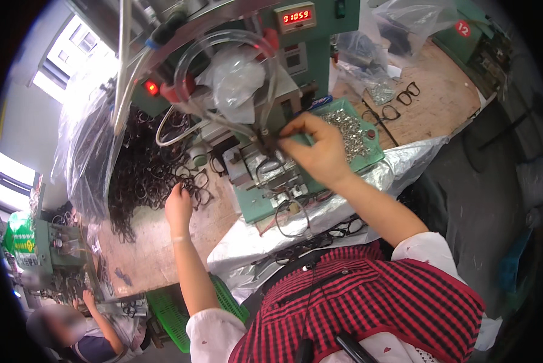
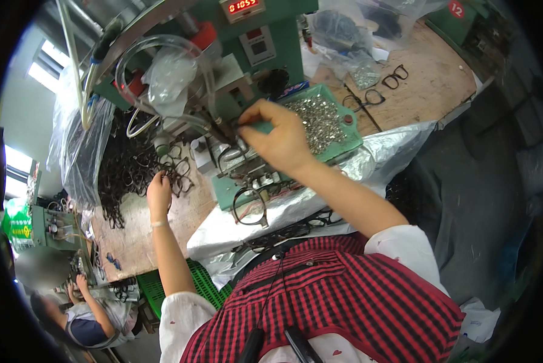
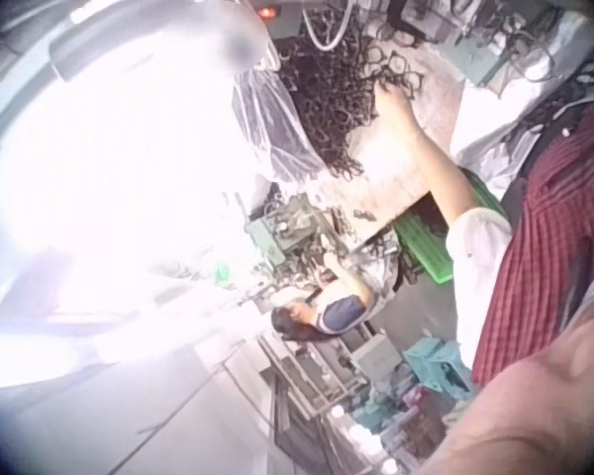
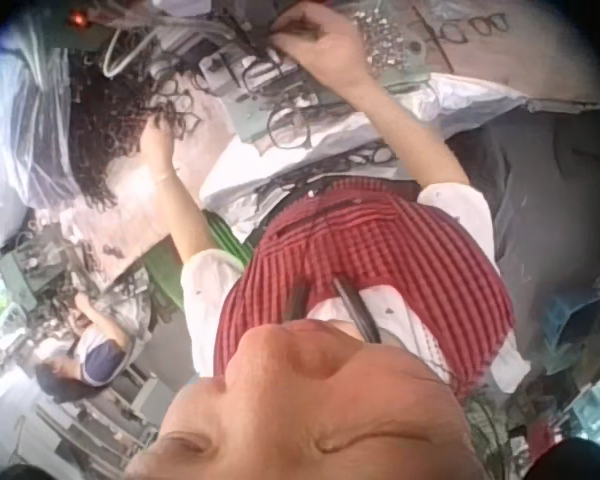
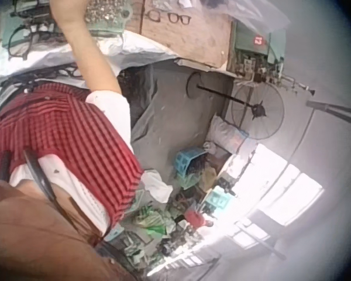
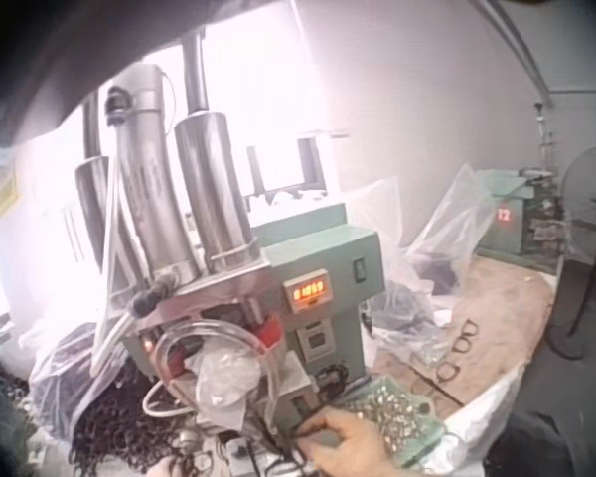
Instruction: The person assembles eyeglasses by inserting small metal components into eyeglass frames using a press machine. The person repeatedly picks frames and components, places them in the machine, and operates the press to secure the parts.
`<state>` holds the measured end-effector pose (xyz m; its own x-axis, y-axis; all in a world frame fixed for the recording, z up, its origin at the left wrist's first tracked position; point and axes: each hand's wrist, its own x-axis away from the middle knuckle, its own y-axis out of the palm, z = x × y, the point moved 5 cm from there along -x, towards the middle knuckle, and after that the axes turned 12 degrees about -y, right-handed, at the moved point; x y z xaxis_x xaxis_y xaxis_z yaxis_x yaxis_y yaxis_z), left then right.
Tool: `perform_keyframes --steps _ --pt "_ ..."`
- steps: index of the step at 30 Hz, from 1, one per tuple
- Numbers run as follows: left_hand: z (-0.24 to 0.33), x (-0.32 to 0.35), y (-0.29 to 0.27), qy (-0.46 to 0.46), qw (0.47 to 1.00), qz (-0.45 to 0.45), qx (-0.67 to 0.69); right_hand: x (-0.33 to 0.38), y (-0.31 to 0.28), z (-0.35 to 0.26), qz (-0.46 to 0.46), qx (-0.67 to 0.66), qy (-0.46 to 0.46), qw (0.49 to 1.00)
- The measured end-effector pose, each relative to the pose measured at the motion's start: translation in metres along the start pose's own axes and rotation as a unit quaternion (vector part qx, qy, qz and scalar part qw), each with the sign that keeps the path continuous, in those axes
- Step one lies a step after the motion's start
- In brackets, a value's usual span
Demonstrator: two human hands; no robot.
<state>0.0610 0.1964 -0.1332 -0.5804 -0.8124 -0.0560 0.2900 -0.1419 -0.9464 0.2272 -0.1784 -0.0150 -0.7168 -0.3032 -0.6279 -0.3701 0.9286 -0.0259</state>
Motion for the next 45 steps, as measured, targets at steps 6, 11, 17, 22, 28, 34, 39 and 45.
perform_keyframes --steps 6,11,17,22,28,34,39,45 --pt "0.036 0.088 -0.02 0.021 0.811 0.003 0.584 0.022 -0.001 0.005 0.045 -0.018 0.074 0.996" --pt "0.138 0.137 -0.132 0.316 0.631 0.006 0.708 0.012 0.007 0.002 0.044 -0.076 0.042 0.995" --pt "0.177 0.115 -0.153 0.311 0.711 0.057 0.628 0.014 0.018 -0.021 0.034 -0.131 0.152 0.979" --pt "0.192 0.163 -0.128 0.444 0.764 0.038 0.467 0.011 -0.021 -0.033 -0.109 0.018 0.048 0.993" --pt "0.221 0.19 -0.094 0.587 0.763 0.077 0.258 0.044 -0.11 0.064 -0.03 0.487 -0.053 0.871" --pt "0.219 0.187 -0.089 0.581 0.767 0.079 0.261 0.036 -0.072 0.053 -0.109 0.43 -0.193 0.875" --pt "0.206 0.196 -0.077 0.54 0.796 0.083 0.261 0.014 -0.077 0.076 -0.14 0.459 -0.226 0.848" --pt "0.082 0.227 -0.068 0.301 0.895 0.267 0.191 0.074 -0.153 0.098 0.262 0.079 0.104 0.956"
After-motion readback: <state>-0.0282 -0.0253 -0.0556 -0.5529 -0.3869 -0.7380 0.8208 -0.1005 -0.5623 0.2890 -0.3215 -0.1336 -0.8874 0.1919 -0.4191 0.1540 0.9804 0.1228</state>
